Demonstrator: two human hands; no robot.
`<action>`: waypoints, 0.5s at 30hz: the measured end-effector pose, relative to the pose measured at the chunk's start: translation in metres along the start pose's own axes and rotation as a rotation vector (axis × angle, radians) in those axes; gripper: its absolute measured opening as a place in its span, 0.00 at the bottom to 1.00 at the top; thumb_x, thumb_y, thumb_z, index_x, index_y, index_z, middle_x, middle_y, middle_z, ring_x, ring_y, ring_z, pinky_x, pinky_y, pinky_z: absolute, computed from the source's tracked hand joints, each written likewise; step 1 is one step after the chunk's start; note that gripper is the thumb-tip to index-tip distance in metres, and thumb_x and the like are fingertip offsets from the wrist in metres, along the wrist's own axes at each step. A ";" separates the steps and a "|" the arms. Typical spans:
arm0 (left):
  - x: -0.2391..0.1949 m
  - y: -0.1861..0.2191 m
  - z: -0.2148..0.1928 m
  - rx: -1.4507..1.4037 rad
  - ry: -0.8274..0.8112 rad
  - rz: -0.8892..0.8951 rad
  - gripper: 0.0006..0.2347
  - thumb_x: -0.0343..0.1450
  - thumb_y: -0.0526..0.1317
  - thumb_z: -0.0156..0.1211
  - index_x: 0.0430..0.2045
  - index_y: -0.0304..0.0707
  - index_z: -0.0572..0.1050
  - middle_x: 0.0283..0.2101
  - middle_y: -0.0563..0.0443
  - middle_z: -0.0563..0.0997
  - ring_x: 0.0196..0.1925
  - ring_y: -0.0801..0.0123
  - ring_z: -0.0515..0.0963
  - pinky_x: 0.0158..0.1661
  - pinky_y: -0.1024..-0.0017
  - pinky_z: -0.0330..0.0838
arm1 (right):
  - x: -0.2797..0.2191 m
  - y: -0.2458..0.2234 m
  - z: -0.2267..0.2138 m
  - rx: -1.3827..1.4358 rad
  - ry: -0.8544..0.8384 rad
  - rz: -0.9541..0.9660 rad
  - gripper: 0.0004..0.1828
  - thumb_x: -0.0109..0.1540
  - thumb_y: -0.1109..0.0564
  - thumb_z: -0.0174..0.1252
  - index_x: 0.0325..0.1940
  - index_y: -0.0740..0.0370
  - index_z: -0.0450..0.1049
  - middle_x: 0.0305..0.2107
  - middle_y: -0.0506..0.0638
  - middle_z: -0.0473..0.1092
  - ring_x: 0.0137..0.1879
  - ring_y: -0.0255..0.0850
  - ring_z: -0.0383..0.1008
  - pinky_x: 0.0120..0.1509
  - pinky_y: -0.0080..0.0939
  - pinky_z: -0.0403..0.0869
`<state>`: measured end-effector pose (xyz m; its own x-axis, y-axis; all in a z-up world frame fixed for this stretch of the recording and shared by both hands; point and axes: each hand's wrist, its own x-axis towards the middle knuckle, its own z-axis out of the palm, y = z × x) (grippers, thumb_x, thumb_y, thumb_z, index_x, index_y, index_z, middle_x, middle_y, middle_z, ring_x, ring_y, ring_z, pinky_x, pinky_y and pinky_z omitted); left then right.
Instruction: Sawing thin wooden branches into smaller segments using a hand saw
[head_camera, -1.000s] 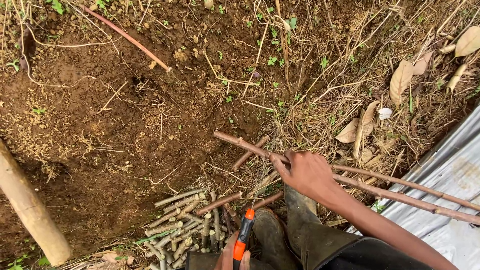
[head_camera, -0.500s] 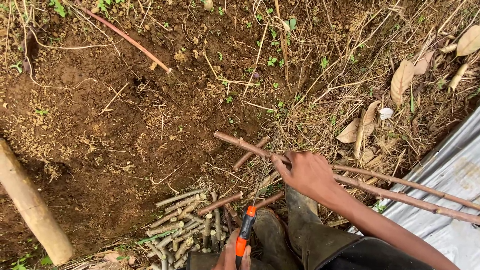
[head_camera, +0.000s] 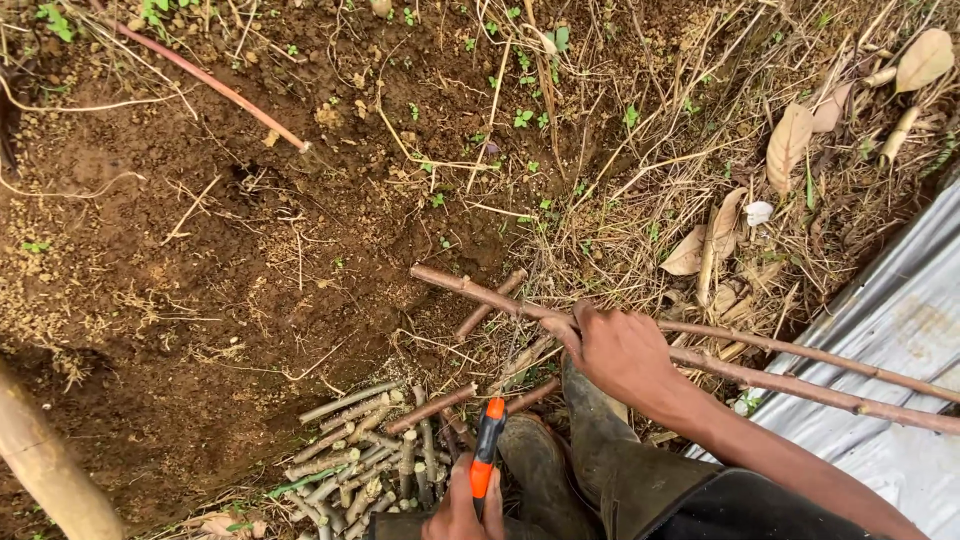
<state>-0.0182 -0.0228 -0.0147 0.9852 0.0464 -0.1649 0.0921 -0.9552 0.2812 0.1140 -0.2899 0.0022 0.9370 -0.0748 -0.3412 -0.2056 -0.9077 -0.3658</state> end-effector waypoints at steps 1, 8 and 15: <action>0.018 0.011 -0.005 -0.002 -0.005 -0.003 0.18 0.71 0.61 0.51 0.50 0.61 0.73 0.11 0.63 0.75 0.11 0.74 0.78 0.22 0.74 0.78 | -0.001 -0.001 0.000 -0.003 -0.005 0.001 0.31 0.67 0.28 0.27 0.26 0.48 0.62 0.08 0.35 0.50 0.11 0.29 0.46 0.11 0.34 0.51; 0.082 0.068 -0.048 -0.278 -0.506 -0.060 0.17 0.78 0.51 0.44 0.60 0.50 0.60 0.18 0.48 0.77 0.18 0.59 0.75 0.21 0.58 0.68 | -0.002 -0.004 -0.005 0.008 0.047 0.018 0.30 0.68 0.28 0.34 0.31 0.50 0.68 0.07 0.36 0.48 0.11 0.30 0.47 0.12 0.36 0.50; 0.007 0.000 -0.009 -0.121 -0.196 -0.078 0.17 0.72 0.56 0.55 0.55 0.67 0.71 0.11 0.59 0.72 0.10 0.70 0.73 0.20 0.74 0.70 | 0.002 0.004 0.004 -0.035 0.043 -0.009 0.26 0.70 0.37 0.38 0.57 0.56 0.70 0.07 0.37 0.46 0.10 0.31 0.47 0.12 0.36 0.50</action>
<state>-0.0100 -0.0201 -0.0068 0.9286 0.0501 -0.3677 0.1954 -0.9084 0.3697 0.1140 -0.2924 -0.0031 0.9500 -0.0837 -0.3007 -0.1882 -0.9222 -0.3379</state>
